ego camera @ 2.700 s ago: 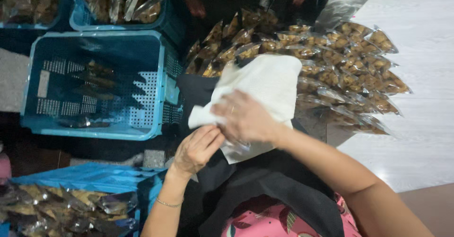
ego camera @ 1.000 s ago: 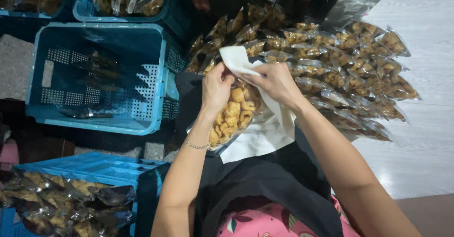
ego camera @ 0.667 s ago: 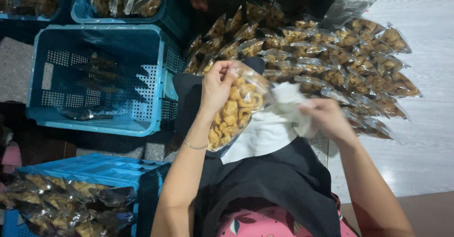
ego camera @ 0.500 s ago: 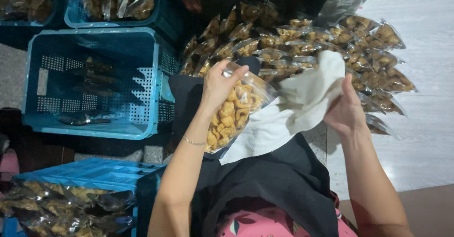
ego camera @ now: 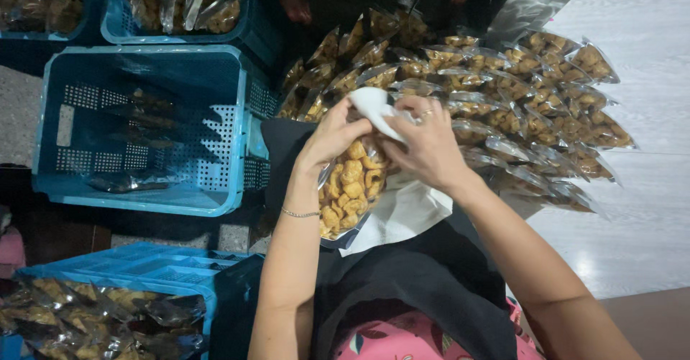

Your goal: The person repeatedly wipes the exterior of sealed, transparent snack bags using a white cloth. They pick up each bag from a blue plastic basket, wipe it thoroughly, and place it into a growing pile on the floor. The task involves handling multiple identical snack packages one by one.

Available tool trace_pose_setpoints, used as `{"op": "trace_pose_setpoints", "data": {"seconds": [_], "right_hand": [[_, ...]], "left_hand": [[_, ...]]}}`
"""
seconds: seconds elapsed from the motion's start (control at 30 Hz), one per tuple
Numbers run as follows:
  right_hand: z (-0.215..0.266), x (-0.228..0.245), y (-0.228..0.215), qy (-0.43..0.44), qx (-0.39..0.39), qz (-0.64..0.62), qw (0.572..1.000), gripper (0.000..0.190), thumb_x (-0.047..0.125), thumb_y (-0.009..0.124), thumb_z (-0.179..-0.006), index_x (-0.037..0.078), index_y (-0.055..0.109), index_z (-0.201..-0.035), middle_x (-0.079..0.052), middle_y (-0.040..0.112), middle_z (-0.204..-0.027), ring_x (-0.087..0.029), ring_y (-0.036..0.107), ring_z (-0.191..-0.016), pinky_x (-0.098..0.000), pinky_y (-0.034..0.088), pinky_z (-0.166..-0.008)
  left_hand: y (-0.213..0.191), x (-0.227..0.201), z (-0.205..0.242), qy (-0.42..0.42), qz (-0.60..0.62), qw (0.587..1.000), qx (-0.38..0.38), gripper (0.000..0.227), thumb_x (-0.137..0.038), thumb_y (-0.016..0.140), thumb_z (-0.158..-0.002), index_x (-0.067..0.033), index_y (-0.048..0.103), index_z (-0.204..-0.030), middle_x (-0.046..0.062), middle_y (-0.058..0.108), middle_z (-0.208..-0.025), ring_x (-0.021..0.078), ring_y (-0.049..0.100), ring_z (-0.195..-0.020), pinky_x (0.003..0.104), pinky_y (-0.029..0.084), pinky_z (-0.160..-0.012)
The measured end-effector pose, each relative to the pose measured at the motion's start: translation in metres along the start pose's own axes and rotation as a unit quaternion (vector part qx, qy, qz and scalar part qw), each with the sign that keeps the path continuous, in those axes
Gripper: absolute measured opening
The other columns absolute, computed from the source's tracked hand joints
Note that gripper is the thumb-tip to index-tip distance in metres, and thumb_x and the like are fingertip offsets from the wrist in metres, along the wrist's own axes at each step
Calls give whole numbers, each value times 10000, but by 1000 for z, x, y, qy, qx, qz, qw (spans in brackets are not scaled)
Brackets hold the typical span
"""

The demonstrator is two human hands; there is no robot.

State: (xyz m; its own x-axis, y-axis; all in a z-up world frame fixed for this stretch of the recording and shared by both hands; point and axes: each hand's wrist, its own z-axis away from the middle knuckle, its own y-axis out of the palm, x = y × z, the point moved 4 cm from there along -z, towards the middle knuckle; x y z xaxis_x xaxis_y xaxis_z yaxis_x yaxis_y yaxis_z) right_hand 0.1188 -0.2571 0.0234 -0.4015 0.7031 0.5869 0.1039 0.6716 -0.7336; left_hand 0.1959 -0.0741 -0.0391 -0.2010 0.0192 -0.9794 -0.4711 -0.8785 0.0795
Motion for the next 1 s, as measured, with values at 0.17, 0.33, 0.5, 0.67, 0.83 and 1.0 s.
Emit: {"op": "trace_pose_setpoints", "data": {"seconds": [0.17, 0.33, 0.5, 0.67, 0.83, 1.0], "right_hand": [[-21, 11, 11, -35, -33, 159, 986, 302, 147, 799, -770, 113, 746, -1066, -64, 572, -1316, -312, 500, -1241, -485, 402, -1013], [-24, 8, 12, -32, -43, 58, 997, 201, 187, 794, -860, 98, 734, -1029, -146, 548, -1401, -349, 480, -1279, -493, 396, -1009], [-26, 16, 16, -44, -35, 135, 989, 249, 251, 812, -886, 39, 752, -1002, -127, 601, -1308, -343, 504, -1237, -525, 392, -977], [-41, -9, 26, 71, 57, -145, 985, 211, 234, 736, -976, 37, 775, -1044, -120, 610, -1359, -322, 529, -1228, -464, 456, -1010], [-49, -21, 23, 138, 155, -229, 951, 262, 260, 738, -910, 66, 773, -1082, -83, 779, -992, -192, 722, -893, -378, 571, -809], [-24, -31, -4, 229, 249, -119, 934, 305, 333, 762, -865, 101, 817, -1056, -85, 792, -856, -201, 713, -703, -387, 557, -700]], "left_hand": [[-5, -8, 5, 22, -66, 997, -24, 457, -112, 763, -881, 4, 551, -1270, 75, 696, -1099, 139, 666, -979, 270, 548, -843], [-14, -18, 31, -10, -132, 977, -165, 240, -150, 721, -947, -8, 717, -1140, 87, 756, -948, 150, 718, -837, 286, 595, -714], [2, -38, 35, 50, -230, 949, -207, 204, -164, 724, -928, -32, 755, -1080, 109, 800, -968, 142, 782, -901, 262, 604, -720], [5, -42, 32, 26, -210, 952, -219, 186, -181, 736, -928, -42, 775, -1046, 100, 805, -911, 170, 785, -842, 280, 584, -727], [7, -39, 30, 54, -237, 941, -237, 178, -188, 739, -922, -65, 782, -1043, 87, 800, -941, 154, 781, -866, 273, 582, -733], [6, -43, 29, 66, -234, 942, -233, 169, -181, 754, -918, -50, 777, -1022, 88, 800, -917, 144, 780, -833, 266, 574, -722]]}}
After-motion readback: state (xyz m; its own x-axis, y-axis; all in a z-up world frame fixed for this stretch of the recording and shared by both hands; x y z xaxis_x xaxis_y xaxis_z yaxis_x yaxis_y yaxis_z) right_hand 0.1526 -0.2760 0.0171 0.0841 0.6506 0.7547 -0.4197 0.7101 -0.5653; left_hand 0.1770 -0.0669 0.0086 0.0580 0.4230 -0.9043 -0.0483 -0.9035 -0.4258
